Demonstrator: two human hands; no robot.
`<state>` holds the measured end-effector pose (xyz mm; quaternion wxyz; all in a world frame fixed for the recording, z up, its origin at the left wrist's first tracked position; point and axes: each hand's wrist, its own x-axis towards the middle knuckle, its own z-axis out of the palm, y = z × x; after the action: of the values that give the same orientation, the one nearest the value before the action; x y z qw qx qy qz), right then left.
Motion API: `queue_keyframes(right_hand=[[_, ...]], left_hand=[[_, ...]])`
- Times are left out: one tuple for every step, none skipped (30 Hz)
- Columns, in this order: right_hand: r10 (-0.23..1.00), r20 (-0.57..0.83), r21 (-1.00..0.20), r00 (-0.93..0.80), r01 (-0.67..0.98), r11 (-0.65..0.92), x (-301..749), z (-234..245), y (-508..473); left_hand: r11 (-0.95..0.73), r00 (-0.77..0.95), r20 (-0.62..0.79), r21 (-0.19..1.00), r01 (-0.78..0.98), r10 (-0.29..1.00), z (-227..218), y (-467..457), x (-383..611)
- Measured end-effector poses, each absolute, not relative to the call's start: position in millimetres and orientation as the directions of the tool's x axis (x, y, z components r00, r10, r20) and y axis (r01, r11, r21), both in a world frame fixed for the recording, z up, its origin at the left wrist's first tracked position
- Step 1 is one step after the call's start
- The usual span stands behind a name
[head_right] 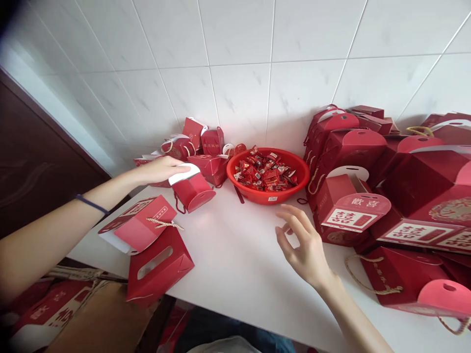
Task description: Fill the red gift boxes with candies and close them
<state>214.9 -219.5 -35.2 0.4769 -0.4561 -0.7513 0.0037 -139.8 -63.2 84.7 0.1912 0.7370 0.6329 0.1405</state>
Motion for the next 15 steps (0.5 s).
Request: queue_keyframes(right_hand=[[0.696,0.702,-0.457,-0.149,0.656,0.601,210,-32,-218],[0.706,0.687,-0.474,-0.172,0.63,0.615,206,-29,-216],[0.717,0.669,-0.491,-0.197,0.607,0.625,201,-26,-214],[0.729,0.647,-0.509,-0.223,0.586,0.631,196,-23,-212],[0.745,0.618,-0.527,-0.253,0.571,0.63,192,-19,-210],[0.759,0.585,-0.541,-0.287,0.559,0.628,189,-17,-208],[0.769,0.55,-0.551,-0.324,0.552,0.626,186,-15,-207],[0.777,0.514,-0.555,-0.363,0.55,0.624,184,-15,-206],[0.784,0.475,-0.553,-0.4,0.557,0.62,183,-15,-206],[0.792,0.435,-0.548,-0.429,0.571,0.611,182,-16,-205],[0.803,0.394,-0.542,-0.447,0.593,0.596,182,-18,-206],[0.819,0.354,-0.534,-0.451,0.622,0.573,182,-20,-206],[0.841,0.309,-0.526,-0.445,0.656,0.541,183,-22,-206],[0.861,0.264,-0.521,-0.434,0.687,0.507,183,-24,-206],[0.879,0.221,-0.519,-0.423,0.712,0.473,184,-26,-206]], left_hand=[[-0.219,0.27,-0.057,0.44,0.871,0.961,92,-69,-127],[-0.298,0.361,-0.072,0.429,0.853,0.93,98,-77,-112],[-0.357,0.438,-0.107,0.425,0.832,0.892,101,-86,-98],[-0.405,0.503,-0.143,0.428,0.808,0.853,102,-96,-84],[-0.433,0.555,-0.184,0.449,0.781,0.811,100,-106,-71],[-0.454,0.602,-0.222,0.475,0.754,0.767,95,-114,-59],[-0.469,0.639,-0.236,0.504,0.725,0.732,89,-122,-49],[-0.474,0.661,-0.24,0.53,0.703,0.711,82,-128,-41],[-0.475,0.671,-0.24,0.545,0.691,0.701,74,-133,-35],[-0.476,0.674,-0.23,0.552,0.685,0.702,67,-136,-31],[-0.481,0.668,-0.206,0.549,0.684,0.715,61,-139,-29],[-0.491,0.654,-0.164,0.532,0.689,0.739,57,-141,-29],[-0.506,0.632,-0.107,0.502,0.701,0.768,55,-144,-31],[-0.517,0.602,-0.052,0.457,0.724,0.797,55,-147,-34],[-0.515,0.57,-0.021,0.4,0.758,0.822,56,-152,-38]])
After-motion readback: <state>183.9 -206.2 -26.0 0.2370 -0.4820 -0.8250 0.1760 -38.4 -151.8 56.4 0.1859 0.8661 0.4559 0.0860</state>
